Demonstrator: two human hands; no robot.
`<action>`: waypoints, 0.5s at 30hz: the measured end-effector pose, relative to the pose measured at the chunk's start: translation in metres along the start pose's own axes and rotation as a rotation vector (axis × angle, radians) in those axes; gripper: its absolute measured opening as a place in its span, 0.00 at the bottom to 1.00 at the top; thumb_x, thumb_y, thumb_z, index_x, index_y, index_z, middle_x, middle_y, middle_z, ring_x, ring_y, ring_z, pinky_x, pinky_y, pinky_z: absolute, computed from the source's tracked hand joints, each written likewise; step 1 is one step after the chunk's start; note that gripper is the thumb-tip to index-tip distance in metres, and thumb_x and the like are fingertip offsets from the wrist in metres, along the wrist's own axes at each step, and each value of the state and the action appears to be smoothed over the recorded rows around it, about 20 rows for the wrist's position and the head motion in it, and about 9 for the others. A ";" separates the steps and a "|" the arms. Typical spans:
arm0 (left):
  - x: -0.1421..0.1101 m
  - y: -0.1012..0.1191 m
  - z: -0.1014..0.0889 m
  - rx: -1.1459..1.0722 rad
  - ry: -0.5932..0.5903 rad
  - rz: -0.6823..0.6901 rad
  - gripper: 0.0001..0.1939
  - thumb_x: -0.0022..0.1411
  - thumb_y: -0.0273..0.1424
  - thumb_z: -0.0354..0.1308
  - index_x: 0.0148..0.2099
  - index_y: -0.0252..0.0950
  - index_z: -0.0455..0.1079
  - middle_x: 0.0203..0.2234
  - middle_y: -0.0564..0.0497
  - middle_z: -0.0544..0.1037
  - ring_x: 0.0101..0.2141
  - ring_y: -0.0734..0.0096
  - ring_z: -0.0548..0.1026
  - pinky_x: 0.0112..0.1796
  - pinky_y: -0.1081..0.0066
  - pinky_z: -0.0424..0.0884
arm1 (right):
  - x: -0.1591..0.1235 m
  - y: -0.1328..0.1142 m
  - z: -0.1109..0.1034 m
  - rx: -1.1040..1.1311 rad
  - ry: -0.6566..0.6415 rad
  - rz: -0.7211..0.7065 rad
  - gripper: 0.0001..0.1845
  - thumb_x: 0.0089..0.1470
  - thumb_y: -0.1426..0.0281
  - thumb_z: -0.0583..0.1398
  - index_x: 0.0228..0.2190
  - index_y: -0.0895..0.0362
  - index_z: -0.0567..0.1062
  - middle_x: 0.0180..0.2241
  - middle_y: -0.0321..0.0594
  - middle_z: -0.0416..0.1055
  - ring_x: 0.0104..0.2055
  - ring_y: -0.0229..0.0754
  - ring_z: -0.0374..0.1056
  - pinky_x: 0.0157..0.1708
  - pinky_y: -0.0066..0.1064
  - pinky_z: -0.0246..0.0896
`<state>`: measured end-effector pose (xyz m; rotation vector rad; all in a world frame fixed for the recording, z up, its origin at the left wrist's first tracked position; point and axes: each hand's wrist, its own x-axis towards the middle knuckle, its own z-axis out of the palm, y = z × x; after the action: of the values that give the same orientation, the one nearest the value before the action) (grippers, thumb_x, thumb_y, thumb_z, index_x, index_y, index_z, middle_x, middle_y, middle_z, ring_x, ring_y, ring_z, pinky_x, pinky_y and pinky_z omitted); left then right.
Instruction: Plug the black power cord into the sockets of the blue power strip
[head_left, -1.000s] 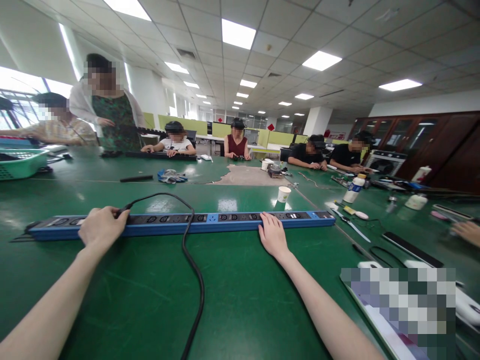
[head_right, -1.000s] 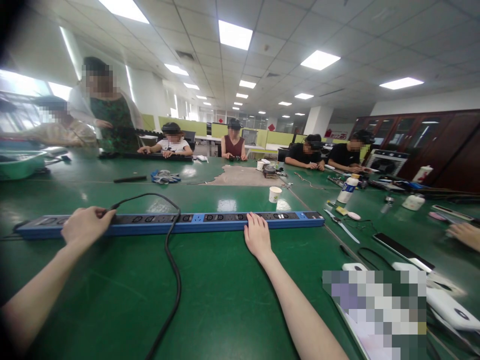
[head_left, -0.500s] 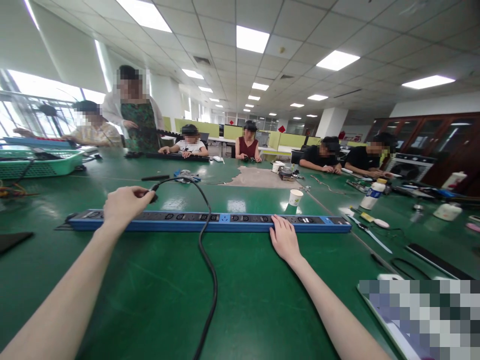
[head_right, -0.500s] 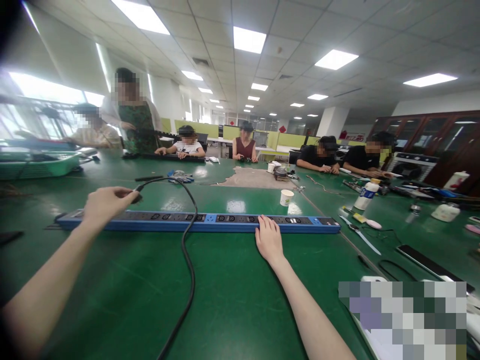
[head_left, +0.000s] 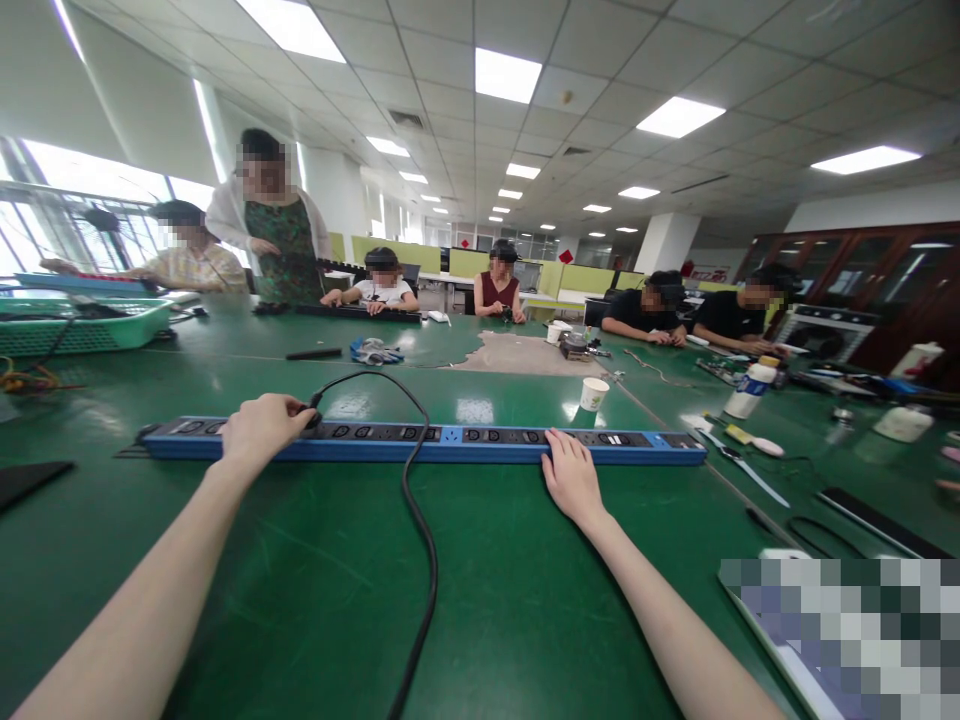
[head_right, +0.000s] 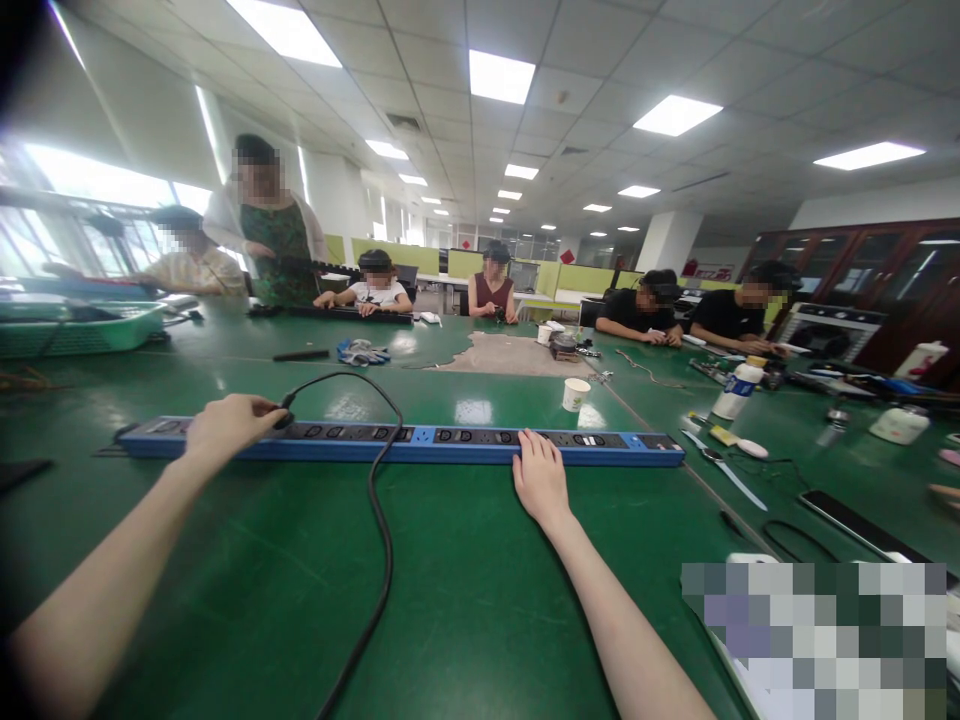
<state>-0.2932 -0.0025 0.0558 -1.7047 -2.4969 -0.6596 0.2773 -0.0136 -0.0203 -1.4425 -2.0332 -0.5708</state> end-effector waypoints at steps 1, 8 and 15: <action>0.000 0.002 0.000 0.024 0.004 -0.037 0.35 0.61 0.58 0.56 0.56 0.36 0.80 0.45 0.34 0.82 0.45 0.45 0.77 0.48 0.49 0.71 | 0.000 0.000 0.000 0.000 -0.001 0.002 0.26 0.70 0.67 0.50 0.65 0.57 0.69 0.65 0.50 0.68 0.66 0.52 0.60 0.66 0.46 0.50; -0.001 0.010 0.001 0.045 0.038 -0.089 0.32 0.60 0.57 0.58 0.54 0.39 0.82 0.44 0.37 0.83 0.43 0.47 0.78 0.46 0.53 0.73 | 0.000 0.000 -0.001 0.000 -0.009 0.005 0.26 0.70 0.67 0.50 0.65 0.58 0.68 0.65 0.51 0.67 0.66 0.52 0.60 0.67 0.46 0.49; -0.002 0.010 0.001 0.019 0.066 -0.111 0.34 0.56 0.57 0.61 0.52 0.33 0.83 0.41 0.34 0.83 0.42 0.47 0.78 0.46 0.54 0.72 | 0.001 -0.001 -0.002 -0.002 -0.016 0.008 0.27 0.69 0.67 0.50 0.66 0.58 0.68 0.65 0.51 0.67 0.66 0.52 0.61 0.66 0.47 0.50</action>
<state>-0.2835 -0.0010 0.0574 -1.5206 -2.5583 -0.6861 0.2769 -0.0148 -0.0183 -1.4595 -2.0387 -0.5598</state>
